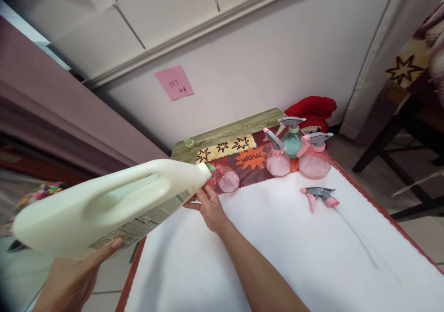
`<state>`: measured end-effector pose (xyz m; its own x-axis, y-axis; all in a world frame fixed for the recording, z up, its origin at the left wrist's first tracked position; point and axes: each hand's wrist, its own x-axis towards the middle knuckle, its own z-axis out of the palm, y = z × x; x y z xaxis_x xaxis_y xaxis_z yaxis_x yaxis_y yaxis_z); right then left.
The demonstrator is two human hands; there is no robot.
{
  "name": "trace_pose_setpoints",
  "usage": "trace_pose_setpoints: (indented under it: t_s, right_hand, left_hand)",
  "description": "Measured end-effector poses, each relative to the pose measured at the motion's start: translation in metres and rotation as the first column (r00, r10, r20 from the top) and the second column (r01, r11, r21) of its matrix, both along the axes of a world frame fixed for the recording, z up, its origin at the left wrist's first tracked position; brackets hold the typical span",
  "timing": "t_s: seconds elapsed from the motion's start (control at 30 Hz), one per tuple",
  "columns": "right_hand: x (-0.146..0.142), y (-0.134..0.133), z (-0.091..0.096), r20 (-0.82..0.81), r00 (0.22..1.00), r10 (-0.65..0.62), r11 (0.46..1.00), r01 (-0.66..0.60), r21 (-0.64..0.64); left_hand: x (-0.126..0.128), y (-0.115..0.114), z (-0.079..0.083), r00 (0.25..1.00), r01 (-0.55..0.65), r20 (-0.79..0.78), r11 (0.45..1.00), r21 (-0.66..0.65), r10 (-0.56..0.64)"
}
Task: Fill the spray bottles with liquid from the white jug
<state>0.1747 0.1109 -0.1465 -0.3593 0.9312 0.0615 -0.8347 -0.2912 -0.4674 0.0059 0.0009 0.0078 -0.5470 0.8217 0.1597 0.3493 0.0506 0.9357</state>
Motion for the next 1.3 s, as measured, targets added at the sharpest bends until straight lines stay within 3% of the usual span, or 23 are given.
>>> trace_pose_setpoints:
  t_s: [1.3]
  right_hand:
    - [-0.001, 0.0, -0.003, -0.021, 1.0, 0.004, 1.0, -0.004, 0.011]
  left_hand:
    - [-0.01, -0.001, -0.004, 0.999, 0.041, -0.024, 0.999, 0.001, -0.041]
